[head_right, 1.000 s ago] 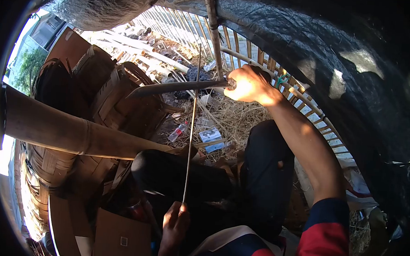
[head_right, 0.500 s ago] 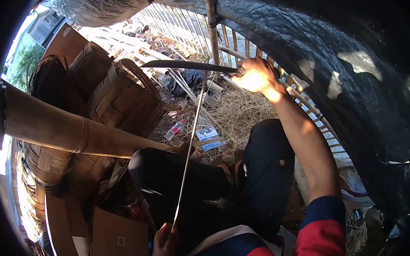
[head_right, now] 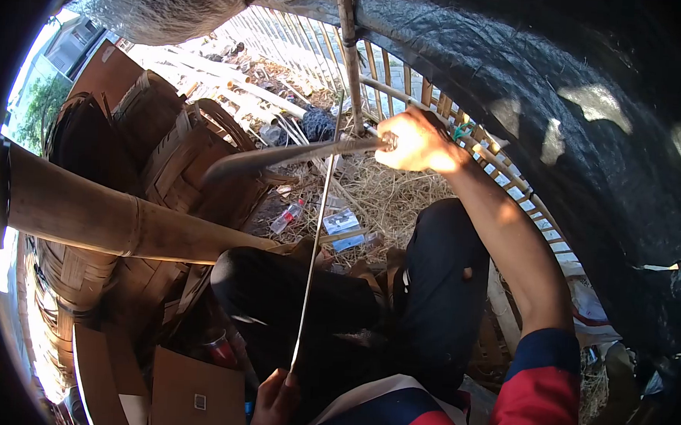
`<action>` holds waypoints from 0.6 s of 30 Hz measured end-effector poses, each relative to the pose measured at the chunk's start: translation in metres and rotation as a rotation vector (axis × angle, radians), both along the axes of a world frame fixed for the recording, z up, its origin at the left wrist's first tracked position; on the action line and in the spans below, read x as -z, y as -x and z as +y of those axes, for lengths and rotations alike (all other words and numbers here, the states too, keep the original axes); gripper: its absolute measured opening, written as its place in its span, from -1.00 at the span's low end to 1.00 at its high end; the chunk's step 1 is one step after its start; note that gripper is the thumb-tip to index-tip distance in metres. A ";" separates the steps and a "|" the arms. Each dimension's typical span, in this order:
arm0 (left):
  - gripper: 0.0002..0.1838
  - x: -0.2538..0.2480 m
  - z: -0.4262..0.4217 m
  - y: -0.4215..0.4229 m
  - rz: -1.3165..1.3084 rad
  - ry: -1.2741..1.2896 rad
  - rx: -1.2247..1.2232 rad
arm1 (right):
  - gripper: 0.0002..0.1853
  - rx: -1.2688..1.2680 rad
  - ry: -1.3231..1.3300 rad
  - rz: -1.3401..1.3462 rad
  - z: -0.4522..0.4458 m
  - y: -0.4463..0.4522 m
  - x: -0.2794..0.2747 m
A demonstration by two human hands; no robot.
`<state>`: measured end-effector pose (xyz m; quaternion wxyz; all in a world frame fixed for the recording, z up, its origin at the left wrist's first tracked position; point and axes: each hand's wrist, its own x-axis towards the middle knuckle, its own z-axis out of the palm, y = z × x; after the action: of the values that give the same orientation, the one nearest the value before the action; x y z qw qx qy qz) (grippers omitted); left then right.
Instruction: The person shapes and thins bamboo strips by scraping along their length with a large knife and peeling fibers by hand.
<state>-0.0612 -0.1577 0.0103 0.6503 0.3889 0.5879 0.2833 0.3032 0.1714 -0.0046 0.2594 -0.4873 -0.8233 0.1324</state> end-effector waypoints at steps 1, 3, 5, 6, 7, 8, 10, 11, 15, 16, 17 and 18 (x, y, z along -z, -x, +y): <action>-0.75 0.000 -0.002 0.002 0.033 0.000 -0.001 | -0.72 0.124 0.006 0.045 0.003 0.000 -0.001; -0.74 0.003 -0.005 0.004 0.066 -0.009 0.000 | -0.77 0.251 0.137 0.027 0.009 -0.005 -0.007; -0.74 0.008 -0.006 0.006 0.076 0.014 -0.017 | -0.71 0.217 0.045 0.037 0.011 -0.008 0.003; -0.74 0.010 -0.005 0.005 0.071 0.009 -0.017 | -0.71 0.144 -0.004 0.003 0.008 -0.006 0.002; -0.74 0.011 -0.004 0.004 0.083 -0.028 -0.001 | -0.72 0.068 -0.049 -0.031 0.004 -0.004 0.003; -0.73 0.011 -0.005 0.005 0.097 -0.060 0.017 | -0.72 0.041 -0.132 -0.068 0.004 -0.003 0.004; -0.74 0.013 -0.007 0.008 0.149 -0.043 0.033 | -0.71 0.165 0.001 -0.115 0.001 -0.006 0.001; -0.74 0.013 -0.005 0.009 0.201 -0.042 0.047 | -0.69 0.287 0.119 -0.160 0.001 -0.004 -0.012; -0.71 0.019 -0.009 0.001 0.386 -0.248 0.055 | -0.65 0.223 0.083 -0.159 -0.001 -0.011 0.001; -0.71 0.019 -0.010 -0.002 0.385 -0.185 0.018 | -0.65 0.173 -0.041 -0.137 -0.004 -0.009 0.008; -0.71 0.017 -0.010 -0.003 0.381 -0.181 0.016 | -0.65 0.171 -0.038 -0.140 -0.003 -0.013 0.010; -0.71 0.011 -0.007 -0.005 0.383 -0.182 0.031 | -0.64 0.205 0.061 -0.126 -0.004 -0.011 0.003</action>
<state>-0.0561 -0.1650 -0.0011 0.4932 0.5016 0.6667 0.2462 0.3142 0.1670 -0.0073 0.2043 -0.5841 -0.7792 0.0994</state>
